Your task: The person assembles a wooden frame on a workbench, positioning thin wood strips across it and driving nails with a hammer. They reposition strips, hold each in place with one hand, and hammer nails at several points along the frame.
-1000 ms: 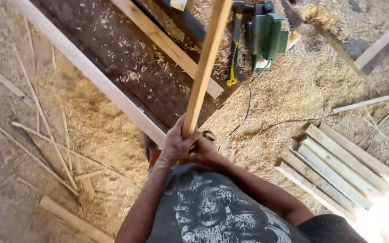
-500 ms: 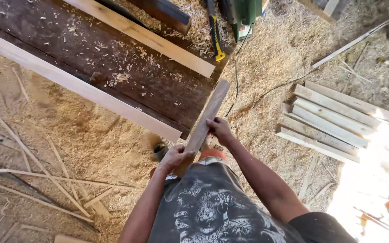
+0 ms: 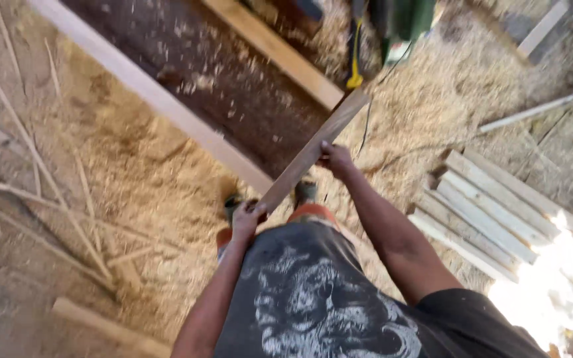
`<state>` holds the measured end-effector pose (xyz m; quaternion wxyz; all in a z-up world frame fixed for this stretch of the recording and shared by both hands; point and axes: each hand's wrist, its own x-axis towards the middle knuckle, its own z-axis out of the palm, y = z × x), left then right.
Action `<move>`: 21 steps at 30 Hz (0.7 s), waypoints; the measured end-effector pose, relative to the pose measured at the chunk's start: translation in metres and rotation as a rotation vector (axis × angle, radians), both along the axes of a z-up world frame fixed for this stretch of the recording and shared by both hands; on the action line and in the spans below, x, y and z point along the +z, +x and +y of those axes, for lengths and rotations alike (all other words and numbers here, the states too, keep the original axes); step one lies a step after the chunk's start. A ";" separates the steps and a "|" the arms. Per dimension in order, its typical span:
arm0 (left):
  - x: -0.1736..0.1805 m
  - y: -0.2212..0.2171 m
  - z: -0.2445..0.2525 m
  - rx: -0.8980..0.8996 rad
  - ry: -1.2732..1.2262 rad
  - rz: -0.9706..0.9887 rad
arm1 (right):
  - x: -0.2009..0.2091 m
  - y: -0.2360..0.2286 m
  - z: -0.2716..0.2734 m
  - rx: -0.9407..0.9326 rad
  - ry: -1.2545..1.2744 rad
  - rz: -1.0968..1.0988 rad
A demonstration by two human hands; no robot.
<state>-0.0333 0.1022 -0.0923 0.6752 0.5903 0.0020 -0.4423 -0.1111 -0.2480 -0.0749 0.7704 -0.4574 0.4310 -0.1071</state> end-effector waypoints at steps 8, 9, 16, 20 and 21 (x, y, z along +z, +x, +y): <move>0.009 -0.029 -0.046 0.373 0.015 0.215 | 0.110 0.004 -0.063 0.492 -0.545 0.539; 0.008 -0.029 -0.048 0.394 0.005 0.208 | 0.111 0.011 -0.082 0.508 -0.559 0.527; 0.014 -0.041 -0.056 0.481 -0.064 0.167 | 0.067 0.069 -0.210 0.170 -1.523 0.219; 0.016 -0.038 -0.064 0.546 0.019 0.184 | 0.057 0.099 -0.232 0.181 -1.611 0.196; 0.017 -0.034 -0.066 0.564 0.008 0.183 | 0.077 0.105 -0.230 0.192 -1.622 0.179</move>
